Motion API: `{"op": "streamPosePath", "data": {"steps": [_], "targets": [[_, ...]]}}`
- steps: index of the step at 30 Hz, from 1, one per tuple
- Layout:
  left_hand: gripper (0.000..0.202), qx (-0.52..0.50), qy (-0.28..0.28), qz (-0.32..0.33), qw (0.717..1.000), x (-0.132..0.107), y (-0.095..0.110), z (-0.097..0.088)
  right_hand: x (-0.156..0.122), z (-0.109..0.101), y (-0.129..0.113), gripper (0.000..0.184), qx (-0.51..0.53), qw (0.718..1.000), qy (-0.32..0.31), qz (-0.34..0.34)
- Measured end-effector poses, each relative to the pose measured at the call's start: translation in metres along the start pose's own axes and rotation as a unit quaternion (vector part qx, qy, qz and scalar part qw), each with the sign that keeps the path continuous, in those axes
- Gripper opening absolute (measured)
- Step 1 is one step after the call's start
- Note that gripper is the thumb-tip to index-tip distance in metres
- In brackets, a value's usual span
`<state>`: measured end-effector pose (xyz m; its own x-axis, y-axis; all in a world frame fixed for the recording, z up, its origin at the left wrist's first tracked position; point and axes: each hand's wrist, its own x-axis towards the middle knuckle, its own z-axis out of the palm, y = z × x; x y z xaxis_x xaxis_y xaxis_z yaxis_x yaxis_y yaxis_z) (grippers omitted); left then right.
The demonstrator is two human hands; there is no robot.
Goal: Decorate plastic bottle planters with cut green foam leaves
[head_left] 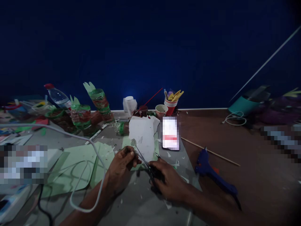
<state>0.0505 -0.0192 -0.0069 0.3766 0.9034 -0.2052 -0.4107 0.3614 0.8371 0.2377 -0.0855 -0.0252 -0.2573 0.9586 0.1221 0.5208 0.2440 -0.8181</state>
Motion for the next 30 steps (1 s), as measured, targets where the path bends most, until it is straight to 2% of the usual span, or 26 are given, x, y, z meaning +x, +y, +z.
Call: {"op": "streamPosePath", "data": {"steps": [5,14,20,26,30], "targets": [[0.023,0.023,-0.026,-0.011,0.999,0.000,-0.002,0.002,0.001,0.001,-0.001,0.044,0.004,1.000,0.001,0.002],[0.024,0.042,-0.031,-0.026,0.998,-0.001,0.001,0.004,0.002,0.000,-0.001,0.042,-0.003,1.000,-0.014,0.000],[0.021,0.073,-0.017,-0.027,0.997,-0.001,0.003,-0.001,0.002,-0.002,0.000,0.038,-0.015,1.000,-0.026,-0.003],[0.025,0.111,-0.022,-0.026,0.993,0.003,0.003,-0.006,0.001,-0.003,0.002,0.042,0.015,1.000,-0.025,0.007],[0.026,0.102,-0.010,-0.016,0.995,0.003,0.002,-0.006,0.002,-0.006,0.003,0.041,0.056,0.998,0.003,0.023]]}}
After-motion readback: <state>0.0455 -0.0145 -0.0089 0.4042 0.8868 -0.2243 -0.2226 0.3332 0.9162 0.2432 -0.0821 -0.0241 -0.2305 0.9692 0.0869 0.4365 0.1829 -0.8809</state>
